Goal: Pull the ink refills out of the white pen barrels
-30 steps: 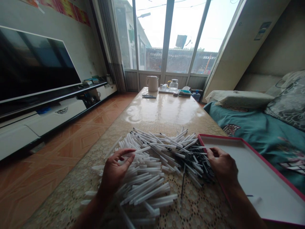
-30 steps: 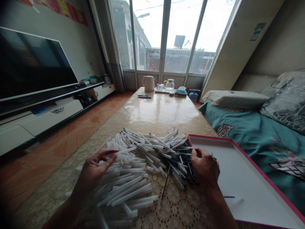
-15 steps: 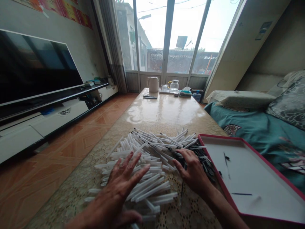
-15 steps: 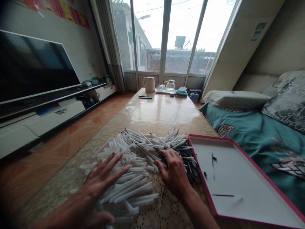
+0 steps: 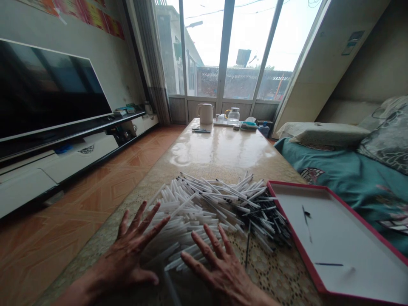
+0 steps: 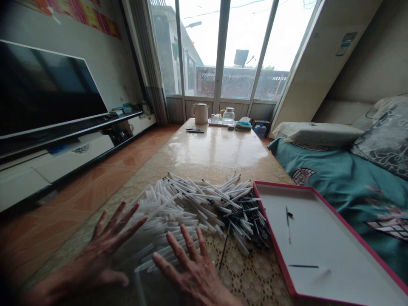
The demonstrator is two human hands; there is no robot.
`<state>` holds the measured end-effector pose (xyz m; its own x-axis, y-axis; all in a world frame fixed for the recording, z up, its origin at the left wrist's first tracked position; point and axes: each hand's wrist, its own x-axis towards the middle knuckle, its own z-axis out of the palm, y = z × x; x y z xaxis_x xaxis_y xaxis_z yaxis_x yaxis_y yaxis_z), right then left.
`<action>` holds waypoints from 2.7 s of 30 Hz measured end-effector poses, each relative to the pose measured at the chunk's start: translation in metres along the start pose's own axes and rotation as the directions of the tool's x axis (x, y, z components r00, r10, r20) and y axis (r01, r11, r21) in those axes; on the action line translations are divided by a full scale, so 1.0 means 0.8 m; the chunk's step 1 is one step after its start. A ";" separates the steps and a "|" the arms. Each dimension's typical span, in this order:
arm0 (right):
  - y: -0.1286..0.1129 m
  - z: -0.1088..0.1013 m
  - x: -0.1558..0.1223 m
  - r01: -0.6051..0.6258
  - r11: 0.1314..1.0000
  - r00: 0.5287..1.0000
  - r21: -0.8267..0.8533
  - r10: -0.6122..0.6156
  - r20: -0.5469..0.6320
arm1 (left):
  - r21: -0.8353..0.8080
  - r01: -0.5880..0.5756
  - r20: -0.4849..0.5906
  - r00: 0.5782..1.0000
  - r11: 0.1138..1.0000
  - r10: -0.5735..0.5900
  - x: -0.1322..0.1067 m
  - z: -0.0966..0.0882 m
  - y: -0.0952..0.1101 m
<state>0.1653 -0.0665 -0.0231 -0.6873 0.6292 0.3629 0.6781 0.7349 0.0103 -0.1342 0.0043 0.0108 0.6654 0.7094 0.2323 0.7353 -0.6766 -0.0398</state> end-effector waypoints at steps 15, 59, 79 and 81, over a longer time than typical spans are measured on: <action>0.006 0.017 0.023 -0.113 0.993 0.989 -0.019 0.111 -0.103 | -0.213 0.030 0.189 0.982 0.977 0.011 0.050 0.018 -0.044; 0.021 -0.013 0.042 -0.460 0.880 0.888 0.115 0.458 0.047 | -0.282 -0.125 0.072 0.986 0.951 0.151 0.102 0.022 -0.080; 0.121 -0.026 0.060 -0.643 0.759 0.741 0.106 0.651 -0.167 | -0.250 0.213 -0.062 0.970 0.945 -0.235 0.073 0.038 -0.060; 0.125 -0.027 0.064 -0.651 0.753 0.739 0.095 0.657 -0.147 | -0.271 0.253 -0.036 0.961 0.929 -0.273 0.065 0.030 -0.059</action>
<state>0.2039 0.0338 0.0167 -0.0244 0.9108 0.4122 0.9335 0.1683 -0.3167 -0.1308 0.0780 0.0014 0.4342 0.8595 0.2695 0.8163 -0.5020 0.2857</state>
